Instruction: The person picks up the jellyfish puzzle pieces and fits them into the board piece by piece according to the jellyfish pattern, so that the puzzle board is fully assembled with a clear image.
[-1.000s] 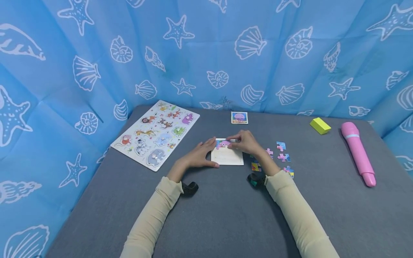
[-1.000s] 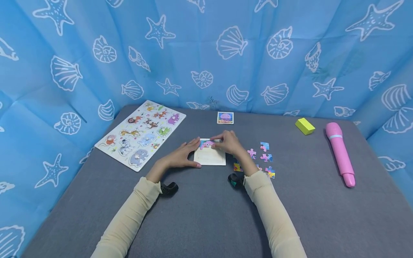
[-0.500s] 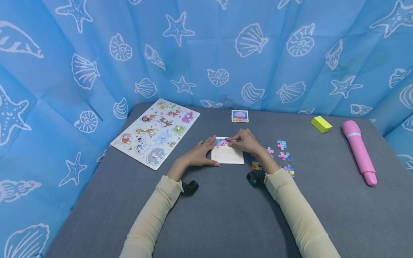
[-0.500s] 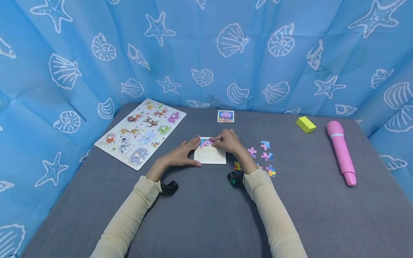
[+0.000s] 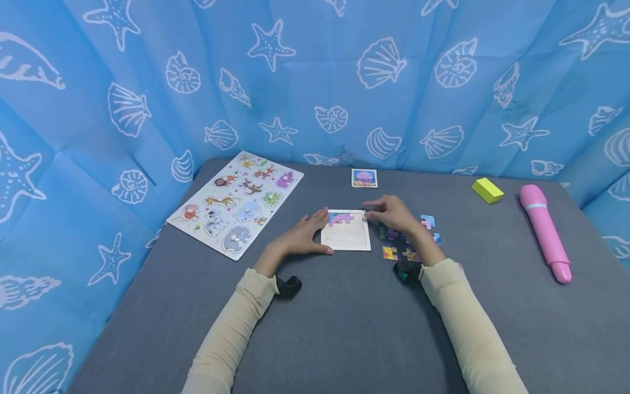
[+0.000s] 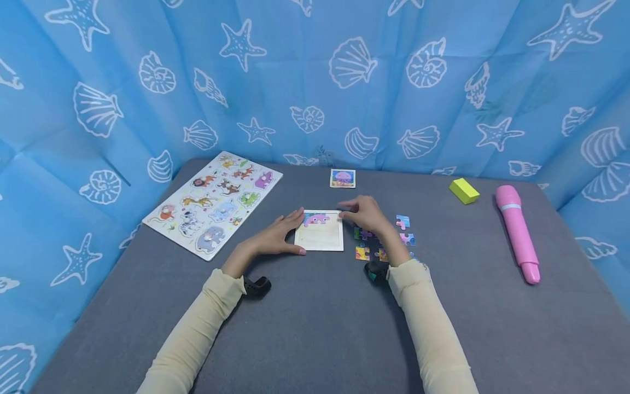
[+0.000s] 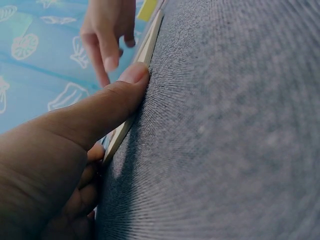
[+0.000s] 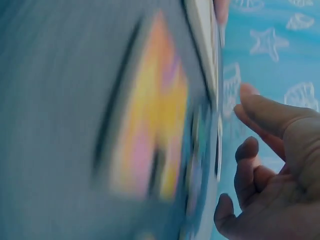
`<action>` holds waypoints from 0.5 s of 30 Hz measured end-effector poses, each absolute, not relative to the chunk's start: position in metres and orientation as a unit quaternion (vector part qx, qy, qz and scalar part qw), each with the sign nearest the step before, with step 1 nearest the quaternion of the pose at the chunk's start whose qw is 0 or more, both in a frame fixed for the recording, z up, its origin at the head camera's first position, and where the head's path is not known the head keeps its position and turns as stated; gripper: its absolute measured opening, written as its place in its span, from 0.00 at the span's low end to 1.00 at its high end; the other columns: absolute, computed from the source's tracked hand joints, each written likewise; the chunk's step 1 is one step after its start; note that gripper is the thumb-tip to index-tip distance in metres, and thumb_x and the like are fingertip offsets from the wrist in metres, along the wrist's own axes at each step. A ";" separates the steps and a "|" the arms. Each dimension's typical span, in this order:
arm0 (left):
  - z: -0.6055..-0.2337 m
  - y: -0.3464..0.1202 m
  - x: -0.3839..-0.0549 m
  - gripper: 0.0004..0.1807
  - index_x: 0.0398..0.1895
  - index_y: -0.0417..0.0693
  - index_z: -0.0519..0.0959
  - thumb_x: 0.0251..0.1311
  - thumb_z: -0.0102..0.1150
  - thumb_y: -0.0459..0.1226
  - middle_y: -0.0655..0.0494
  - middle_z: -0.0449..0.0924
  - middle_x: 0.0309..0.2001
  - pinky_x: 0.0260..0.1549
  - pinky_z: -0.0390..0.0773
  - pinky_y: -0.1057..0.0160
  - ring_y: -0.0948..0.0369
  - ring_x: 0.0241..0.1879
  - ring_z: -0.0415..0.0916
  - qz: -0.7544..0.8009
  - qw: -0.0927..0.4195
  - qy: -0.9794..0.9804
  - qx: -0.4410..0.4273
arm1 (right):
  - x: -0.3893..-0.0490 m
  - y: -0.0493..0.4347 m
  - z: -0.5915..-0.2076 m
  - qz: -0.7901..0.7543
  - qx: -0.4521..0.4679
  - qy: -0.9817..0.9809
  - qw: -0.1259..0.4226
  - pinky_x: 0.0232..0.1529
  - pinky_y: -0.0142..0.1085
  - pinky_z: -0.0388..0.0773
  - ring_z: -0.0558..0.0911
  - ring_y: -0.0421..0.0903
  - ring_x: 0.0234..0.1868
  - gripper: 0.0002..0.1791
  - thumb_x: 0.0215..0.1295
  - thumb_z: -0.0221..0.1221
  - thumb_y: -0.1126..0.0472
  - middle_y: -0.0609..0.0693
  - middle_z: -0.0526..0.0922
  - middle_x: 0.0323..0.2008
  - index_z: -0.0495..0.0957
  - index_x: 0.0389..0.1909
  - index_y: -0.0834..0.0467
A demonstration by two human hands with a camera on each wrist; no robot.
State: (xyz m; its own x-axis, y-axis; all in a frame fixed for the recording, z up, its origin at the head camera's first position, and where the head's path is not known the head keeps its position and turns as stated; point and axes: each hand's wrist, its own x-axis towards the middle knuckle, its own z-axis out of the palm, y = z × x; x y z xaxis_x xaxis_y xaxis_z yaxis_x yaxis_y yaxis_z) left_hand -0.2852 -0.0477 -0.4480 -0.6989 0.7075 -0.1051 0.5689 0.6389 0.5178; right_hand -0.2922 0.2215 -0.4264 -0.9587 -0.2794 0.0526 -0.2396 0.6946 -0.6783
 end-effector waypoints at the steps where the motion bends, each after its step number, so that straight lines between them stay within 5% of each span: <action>1: -0.448 -0.048 -0.285 0.54 0.72 0.45 0.41 0.52 0.60 0.55 0.52 0.33 0.74 0.70 0.35 0.50 0.58 0.73 0.33 0.230 0.150 0.893 0.357 | -0.291 0.228 -0.425 -0.359 -0.135 0.923 0.025 0.22 0.33 0.61 0.62 0.45 0.22 0.18 0.59 0.61 0.62 0.52 0.65 0.21 0.79 0.50 0.64; 15: -0.448 -0.047 -0.286 0.54 0.72 0.44 0.41 0.52 0.61 0.56 0.52 0.34 0.74 0.70 0.36 0.51 0.58 0.73 0.34 0.223 0.149 0.896 0.355 | -0.263 0.309 -0.416 -0.361 -0.061 0.930 0.027 0.22 0.31 0.66 0.67 0.41 0.24 0.22 0.65 0.56 0.55 0.58 0.71 0.33 0.74 0.56 0.64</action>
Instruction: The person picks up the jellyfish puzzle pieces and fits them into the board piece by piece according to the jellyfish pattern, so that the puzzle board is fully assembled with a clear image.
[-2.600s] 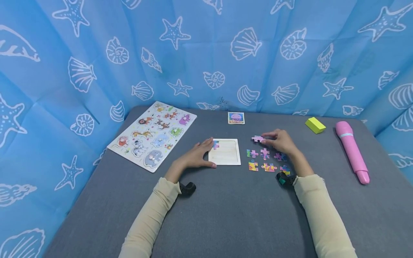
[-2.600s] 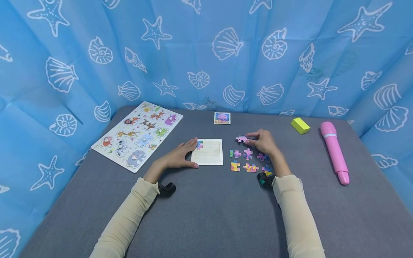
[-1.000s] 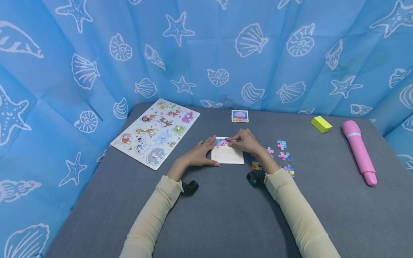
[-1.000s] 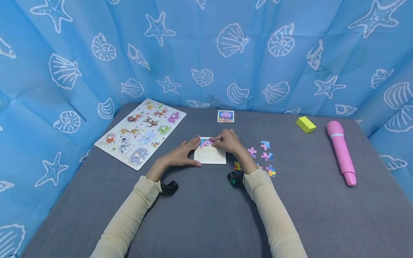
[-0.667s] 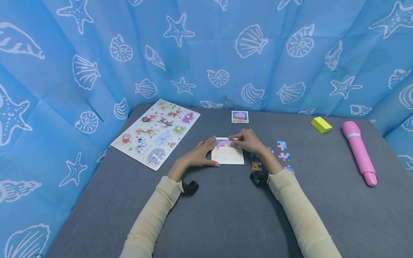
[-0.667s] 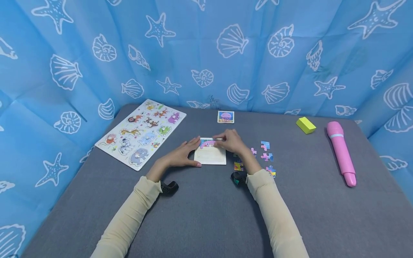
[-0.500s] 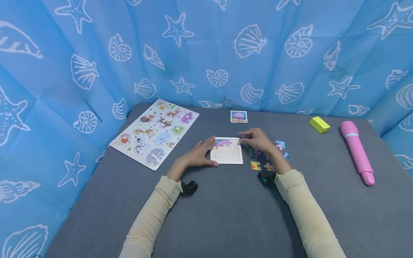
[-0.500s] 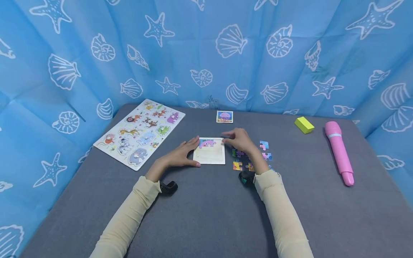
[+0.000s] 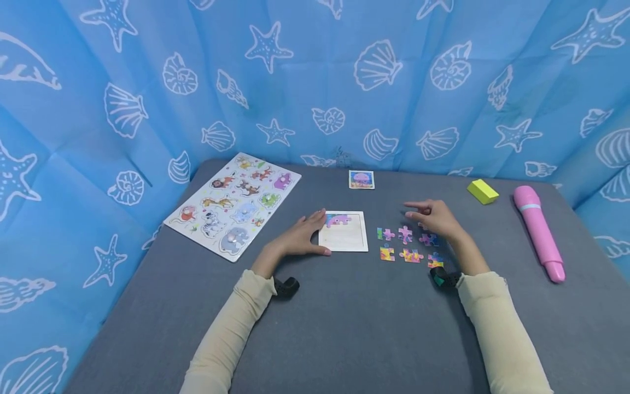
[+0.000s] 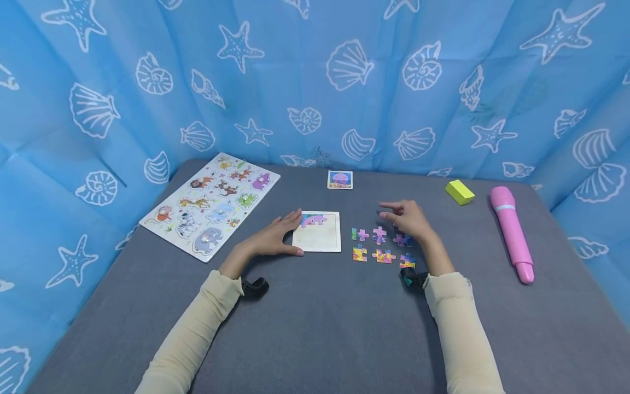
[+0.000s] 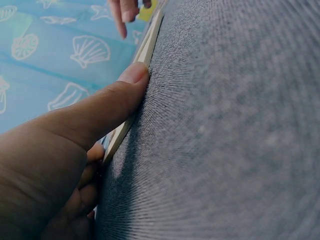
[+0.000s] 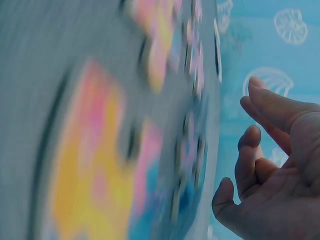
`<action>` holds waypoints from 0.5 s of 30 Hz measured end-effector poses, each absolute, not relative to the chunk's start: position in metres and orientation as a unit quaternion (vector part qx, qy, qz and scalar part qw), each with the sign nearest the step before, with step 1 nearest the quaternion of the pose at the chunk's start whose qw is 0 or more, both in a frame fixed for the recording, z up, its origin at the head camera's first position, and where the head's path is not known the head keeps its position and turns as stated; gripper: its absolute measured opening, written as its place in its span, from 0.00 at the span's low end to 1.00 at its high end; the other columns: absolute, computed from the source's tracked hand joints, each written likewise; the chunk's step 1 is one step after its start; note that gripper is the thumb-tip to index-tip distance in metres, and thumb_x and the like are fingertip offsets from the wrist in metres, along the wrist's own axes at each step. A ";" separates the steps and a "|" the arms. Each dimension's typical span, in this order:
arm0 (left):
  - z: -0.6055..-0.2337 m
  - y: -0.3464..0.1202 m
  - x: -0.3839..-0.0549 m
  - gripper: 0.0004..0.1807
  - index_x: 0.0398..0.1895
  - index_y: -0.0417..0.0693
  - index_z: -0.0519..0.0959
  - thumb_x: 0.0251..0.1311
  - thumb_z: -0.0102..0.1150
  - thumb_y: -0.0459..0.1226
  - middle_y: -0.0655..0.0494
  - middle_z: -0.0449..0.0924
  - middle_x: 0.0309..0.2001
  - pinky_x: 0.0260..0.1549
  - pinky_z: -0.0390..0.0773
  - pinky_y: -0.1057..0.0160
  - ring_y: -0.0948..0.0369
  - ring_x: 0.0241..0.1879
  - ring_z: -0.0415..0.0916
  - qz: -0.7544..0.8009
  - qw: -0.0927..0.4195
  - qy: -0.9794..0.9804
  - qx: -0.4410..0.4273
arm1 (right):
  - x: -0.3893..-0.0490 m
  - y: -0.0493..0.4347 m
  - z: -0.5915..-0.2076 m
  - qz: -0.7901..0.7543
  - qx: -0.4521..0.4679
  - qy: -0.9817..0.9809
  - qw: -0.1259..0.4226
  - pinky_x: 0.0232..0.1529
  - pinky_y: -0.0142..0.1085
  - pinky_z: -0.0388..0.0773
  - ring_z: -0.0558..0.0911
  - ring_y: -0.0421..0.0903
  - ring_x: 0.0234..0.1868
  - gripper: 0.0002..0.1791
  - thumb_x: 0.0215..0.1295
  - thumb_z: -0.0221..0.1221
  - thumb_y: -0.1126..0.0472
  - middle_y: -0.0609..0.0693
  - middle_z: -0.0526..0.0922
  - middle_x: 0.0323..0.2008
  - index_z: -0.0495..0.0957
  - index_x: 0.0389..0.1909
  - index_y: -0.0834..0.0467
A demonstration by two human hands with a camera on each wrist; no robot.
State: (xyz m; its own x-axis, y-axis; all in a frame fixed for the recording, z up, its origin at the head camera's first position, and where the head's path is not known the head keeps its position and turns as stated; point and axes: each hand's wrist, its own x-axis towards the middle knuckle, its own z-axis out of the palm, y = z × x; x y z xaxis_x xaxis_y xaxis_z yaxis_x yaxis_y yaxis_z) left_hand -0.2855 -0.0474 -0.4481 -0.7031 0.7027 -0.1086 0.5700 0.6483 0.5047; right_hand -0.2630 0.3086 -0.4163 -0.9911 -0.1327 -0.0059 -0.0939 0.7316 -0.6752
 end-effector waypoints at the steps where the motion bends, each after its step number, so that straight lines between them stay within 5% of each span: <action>1: -0.449 -0.047 -0.285 0.54 0.72 0.44 0.41 0.52 0.61 0.56 0.52 0.34 0.74 0.70 0.36 0.51 0.58 0.73 0.34 0.222 0.149 0.895 0.356 | -0.261 0.314 -0.417 -0.360 -0.055 0.931 0.029 0.22 0.31 0.66 0.67 0.40 0.24 0.23 0.65 0.55 0.55 0.58 0.71 0.33 0.73 0.56 0.64; 6: -0.449 -0.046 -0.285 0.54 0.72 0.44 0.41 0.51 0.61 0.56 0.51 0.34 0.74 0.70 0.35 0.51 0.58 0.73 0.34 0.230 0.150 0.893 0.357 | -0.251 0.341 -0.422 -0.349 -0.038 0.936 0.017 0.23 0.31 0.62 0.63 0.40 0.26 0.23 0.64 0.56 0.55 0.59 0.71 0.32 0.74 0.55 0.64; 11: -0.449 -0.047 -0.285 0.55 0.72 0.44 0.41 0.51 0.61 0.56 0.51 0.34 0.74 0.70 0.36 0.50 0.57 0.73 0.34 0.230 0.148 0.892 0.359 | -0.249 0.357 -0.426 -0.348 -0.025 0.937 0.017 0.25 0.31 0.60 0.63 0.42 0.29 0.23 0.62 0.59 0.56 0.65 0.77 0.45 0.75 0.54 0.64; 15: -0.450 -0.047 -0.286 0.54 0.72 0.44 0.41 0.51 0.61 0.56 0.51 0.35 0.74 0.70 0.36 0.49 0.57 0.73 0.34 0.228 0.146 0.892 0.362 | -0.250 0.361 -0.428 -0.333 -0.019 0.942 0.040 0.28 0.33 0.61 0.64 0.44 0.30 0.23 0.61 0.60 0.56 0.65 0.77 0.45 0.75 0.54 0.64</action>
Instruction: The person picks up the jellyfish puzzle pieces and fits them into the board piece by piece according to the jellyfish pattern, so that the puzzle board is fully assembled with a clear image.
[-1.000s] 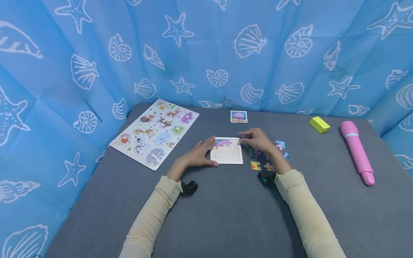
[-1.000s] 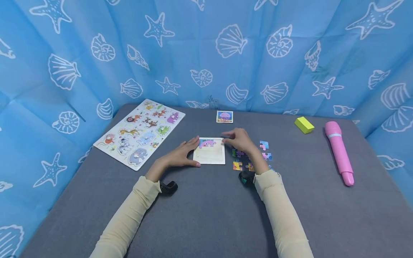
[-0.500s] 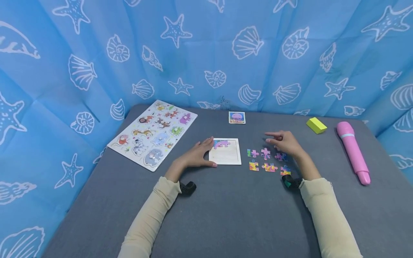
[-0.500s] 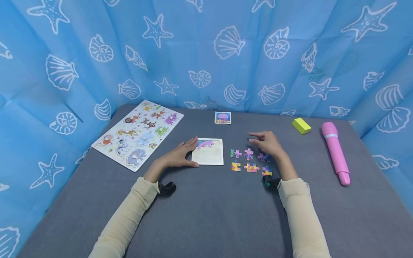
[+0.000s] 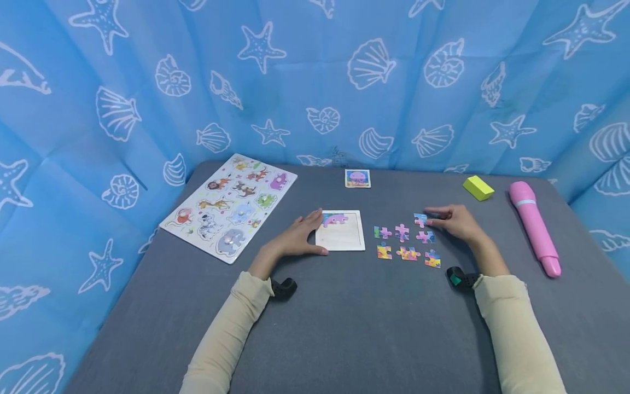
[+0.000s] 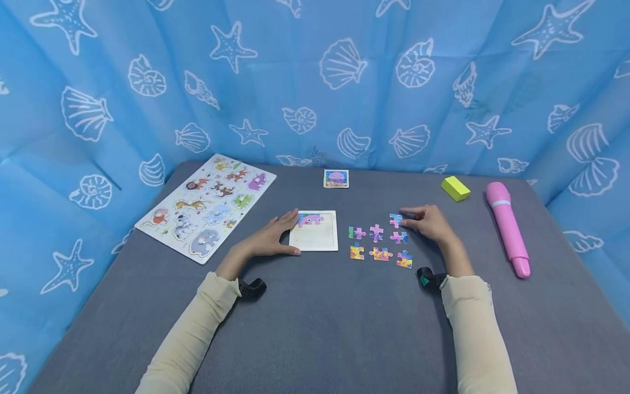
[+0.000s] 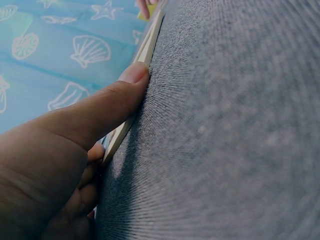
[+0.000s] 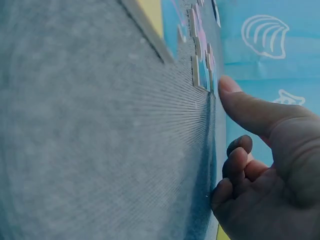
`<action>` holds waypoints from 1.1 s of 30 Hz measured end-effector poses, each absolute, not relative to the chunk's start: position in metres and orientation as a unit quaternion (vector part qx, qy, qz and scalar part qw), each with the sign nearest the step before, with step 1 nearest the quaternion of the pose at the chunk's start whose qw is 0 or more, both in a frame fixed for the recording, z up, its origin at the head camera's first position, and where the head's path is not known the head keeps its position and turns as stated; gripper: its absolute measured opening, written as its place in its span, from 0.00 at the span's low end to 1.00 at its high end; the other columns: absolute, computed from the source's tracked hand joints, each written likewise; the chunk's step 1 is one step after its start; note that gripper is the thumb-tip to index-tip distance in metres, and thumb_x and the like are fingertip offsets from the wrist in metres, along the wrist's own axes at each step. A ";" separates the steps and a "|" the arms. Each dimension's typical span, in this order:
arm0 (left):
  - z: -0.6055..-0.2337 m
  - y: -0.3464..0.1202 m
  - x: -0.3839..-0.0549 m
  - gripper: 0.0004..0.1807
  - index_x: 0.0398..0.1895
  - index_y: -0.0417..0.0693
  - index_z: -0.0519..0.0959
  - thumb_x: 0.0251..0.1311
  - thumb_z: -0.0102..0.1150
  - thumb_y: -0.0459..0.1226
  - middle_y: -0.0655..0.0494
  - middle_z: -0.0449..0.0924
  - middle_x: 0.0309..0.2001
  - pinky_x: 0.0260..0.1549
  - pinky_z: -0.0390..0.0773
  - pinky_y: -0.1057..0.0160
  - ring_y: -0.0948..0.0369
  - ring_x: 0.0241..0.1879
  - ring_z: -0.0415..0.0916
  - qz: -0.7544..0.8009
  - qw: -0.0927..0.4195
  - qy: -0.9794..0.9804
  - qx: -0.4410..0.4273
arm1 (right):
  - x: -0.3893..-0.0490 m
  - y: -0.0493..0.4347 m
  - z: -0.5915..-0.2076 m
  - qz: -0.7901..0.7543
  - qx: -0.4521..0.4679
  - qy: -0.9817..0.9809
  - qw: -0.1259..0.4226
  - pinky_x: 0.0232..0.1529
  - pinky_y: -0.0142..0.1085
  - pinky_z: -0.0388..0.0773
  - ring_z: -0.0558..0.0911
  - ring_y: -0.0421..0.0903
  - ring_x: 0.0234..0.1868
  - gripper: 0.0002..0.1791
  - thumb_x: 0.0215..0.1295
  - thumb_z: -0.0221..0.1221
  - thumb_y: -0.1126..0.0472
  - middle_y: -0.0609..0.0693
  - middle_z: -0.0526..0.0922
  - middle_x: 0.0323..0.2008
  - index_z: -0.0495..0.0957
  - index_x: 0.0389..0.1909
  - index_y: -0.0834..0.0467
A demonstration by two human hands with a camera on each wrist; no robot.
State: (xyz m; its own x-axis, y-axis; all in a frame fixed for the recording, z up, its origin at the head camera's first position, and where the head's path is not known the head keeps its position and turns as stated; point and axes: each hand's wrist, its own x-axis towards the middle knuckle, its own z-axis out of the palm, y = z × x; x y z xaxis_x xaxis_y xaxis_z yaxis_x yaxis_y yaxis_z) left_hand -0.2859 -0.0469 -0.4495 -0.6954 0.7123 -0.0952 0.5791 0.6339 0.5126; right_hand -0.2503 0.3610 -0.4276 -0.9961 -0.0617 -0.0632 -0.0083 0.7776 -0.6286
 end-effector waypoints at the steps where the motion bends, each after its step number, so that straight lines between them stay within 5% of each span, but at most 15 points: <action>1: -0.450 -0.047 -0.286 0.54 0.72 0.44 0.41 0.51 0.61 0.56 0.51 0.35 0.74 0.70 0.36 0.49 0.57 0.73 0.34 0.229 0.146 0.892 0.361 | -0.251 0.361 -0.428 -0.329 -0.020 0.943 0.042 0.29 0.33 0.61 0.64 0.45 0.31 0.23 0.61 0.60 0.56 0.64 0.77 0.44 0.75 0.54 0.64; 8: -0.449 -0.048 -0.286 0.54 0.72 0.43 0.42 0.52 0.61 0.55 0.51 0.35 0.74 0.70 0.36 0.49 0.56 0.73 0.34 0.230 0.148 0.891 0.361 | -0.254 0.359 -0.432 -0.307 -0.037 0.951 0.022 0.28 0.34 0.60 0.62 0.44 0.28 0.20 0.59 0.62 0.58 0.58 0.74 0.31 0.78 0.50 0.65; 33: -0.449 -0.047 -0.286 0.54 0.72 0.44 0.42 0.51 0.61 0.56 0.51 0.35 0.74 0.70 0.36 0.49 0.57 0.73 0.35 0.234 0.146 0.891 0.359 | -0.255 0.347 -0.430 -0.322 -0.041 0.946 -0.008 0.28 0.34 0.61 0.64 0.45 0.30 0.19 0.61 0.60 0.57 0.55 0.71 0.30 0.79 0.48 0.65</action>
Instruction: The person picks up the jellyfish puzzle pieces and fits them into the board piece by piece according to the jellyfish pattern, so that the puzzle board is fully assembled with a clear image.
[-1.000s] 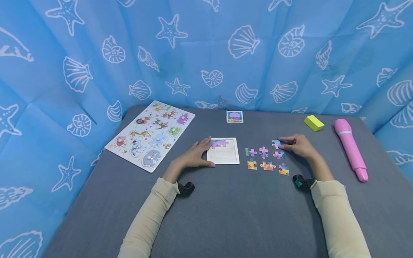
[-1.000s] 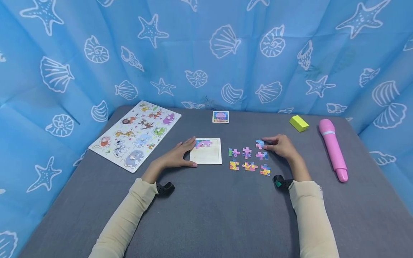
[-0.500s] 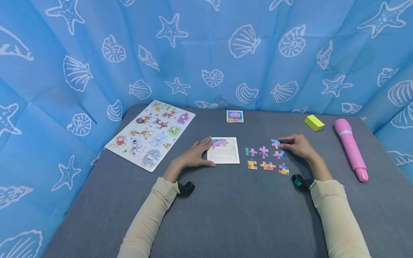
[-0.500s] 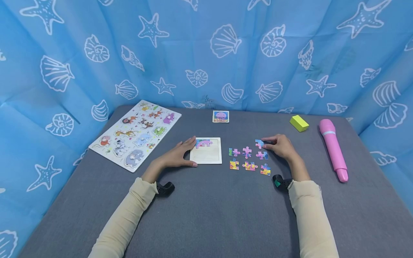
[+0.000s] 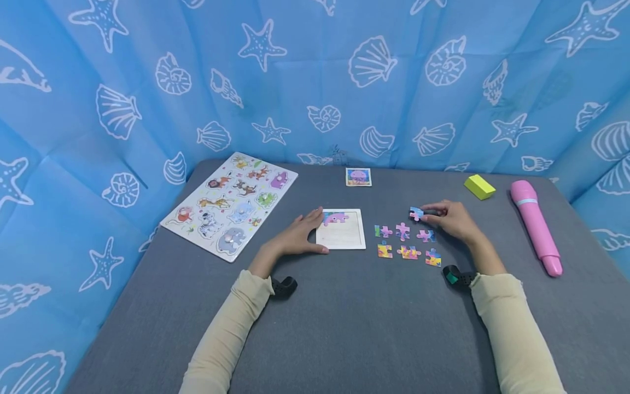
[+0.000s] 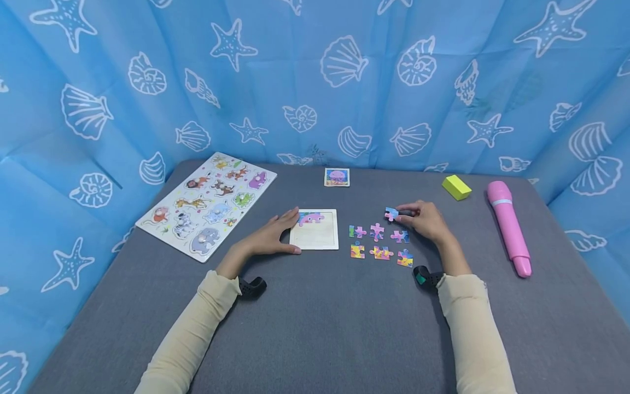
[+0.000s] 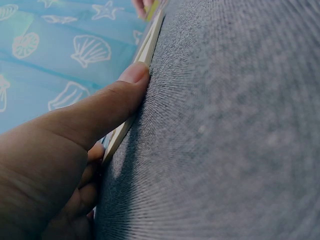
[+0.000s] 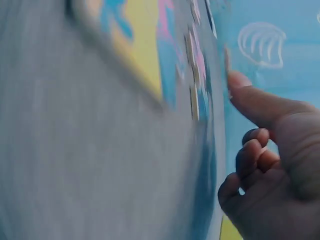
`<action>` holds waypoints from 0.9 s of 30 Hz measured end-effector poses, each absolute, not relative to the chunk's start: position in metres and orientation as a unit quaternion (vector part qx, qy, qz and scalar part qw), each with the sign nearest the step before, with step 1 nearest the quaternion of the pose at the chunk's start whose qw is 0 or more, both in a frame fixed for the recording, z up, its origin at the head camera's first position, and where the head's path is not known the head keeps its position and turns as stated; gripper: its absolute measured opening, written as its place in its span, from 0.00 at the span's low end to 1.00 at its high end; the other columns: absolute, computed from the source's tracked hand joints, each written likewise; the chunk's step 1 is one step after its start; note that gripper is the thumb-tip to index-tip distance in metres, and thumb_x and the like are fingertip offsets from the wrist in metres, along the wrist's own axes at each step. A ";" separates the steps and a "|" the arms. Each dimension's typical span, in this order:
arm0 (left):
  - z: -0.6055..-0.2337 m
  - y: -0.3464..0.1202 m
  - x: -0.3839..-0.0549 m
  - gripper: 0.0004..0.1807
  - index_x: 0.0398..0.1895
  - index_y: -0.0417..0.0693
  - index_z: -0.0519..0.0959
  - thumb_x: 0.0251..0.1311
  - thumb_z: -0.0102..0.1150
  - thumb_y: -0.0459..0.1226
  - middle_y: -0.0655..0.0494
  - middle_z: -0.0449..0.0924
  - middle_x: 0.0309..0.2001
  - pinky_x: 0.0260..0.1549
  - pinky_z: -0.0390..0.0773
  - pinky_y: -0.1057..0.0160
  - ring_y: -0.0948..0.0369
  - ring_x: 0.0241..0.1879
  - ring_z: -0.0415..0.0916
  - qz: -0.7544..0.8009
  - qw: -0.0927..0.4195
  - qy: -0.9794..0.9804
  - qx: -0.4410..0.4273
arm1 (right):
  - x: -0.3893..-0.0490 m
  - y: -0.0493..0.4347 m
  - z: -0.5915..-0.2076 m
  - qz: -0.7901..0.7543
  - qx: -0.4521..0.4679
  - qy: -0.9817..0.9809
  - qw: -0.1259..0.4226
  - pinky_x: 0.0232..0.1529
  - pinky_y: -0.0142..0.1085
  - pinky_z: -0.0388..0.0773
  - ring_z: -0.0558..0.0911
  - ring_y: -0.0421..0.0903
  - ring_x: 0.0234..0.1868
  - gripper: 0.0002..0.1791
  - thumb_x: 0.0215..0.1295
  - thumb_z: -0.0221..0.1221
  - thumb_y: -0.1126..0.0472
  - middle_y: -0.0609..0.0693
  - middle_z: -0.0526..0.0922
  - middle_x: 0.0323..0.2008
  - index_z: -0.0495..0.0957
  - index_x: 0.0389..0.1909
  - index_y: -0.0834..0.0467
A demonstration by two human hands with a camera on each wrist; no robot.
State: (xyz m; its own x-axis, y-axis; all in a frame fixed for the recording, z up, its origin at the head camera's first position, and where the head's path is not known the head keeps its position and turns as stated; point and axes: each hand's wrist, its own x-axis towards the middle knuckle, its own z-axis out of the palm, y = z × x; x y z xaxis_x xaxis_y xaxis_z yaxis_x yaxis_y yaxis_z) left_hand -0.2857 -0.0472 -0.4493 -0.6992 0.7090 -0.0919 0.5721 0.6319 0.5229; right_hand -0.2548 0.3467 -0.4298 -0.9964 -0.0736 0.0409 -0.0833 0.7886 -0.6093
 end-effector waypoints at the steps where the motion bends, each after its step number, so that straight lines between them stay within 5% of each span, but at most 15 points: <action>1: -0.449 -0.047 -0.286 0.54 0.72 0.44 0.42 0.51 0.62 0.56 0.51 0.35 0.74 0.70 0.36 0.49 0.57 0.73 0.35 0.235 0.146 0.892 0.359 | -0.256 0.343 -0.429 0.331 0.048 -0.942 0.012 0.27 0.33 0.61 0.64 0.44 0.29 0.18 0.61 0.60 0.58 0.55 0.70 0.30 0.79 0.48 0.65; 16: -0.451 -0.048 -0.286 0.54 0.72 0.45 0.41 0.52 0.60 0.57 0.52 0.34 0.74 0.70 0.36 0.49 0.58 0.73 0.34 0.229 0.147 0.893 0.359 | -0.285 0.240 -0.429 0.351 0.140 -0.926 0.010 0.28 0.36 0.58 0.61 0.46 0.26 0.15 0.56 0.64 0.61 0.50 0.64 0.23 0.82 0.44 0.63; 27: -0.449 -0.048 -0.286 0.54 0.72 0.45 0.41 0.52 0.59 0.57 0.52 0.34 0.74 0.70 0.36 0.49 0.57 0.73 0.34 0.230 0.150 0.893 0.356 | -0.290 0.215 -0.436 0.340 0.151 -0.928 -0.018 0.28 0.36 0.58 0.62 0.46 0.26 0.15 0.54 0.65 0.59 0.50 0.64 0.23 0.83 0.42 0.61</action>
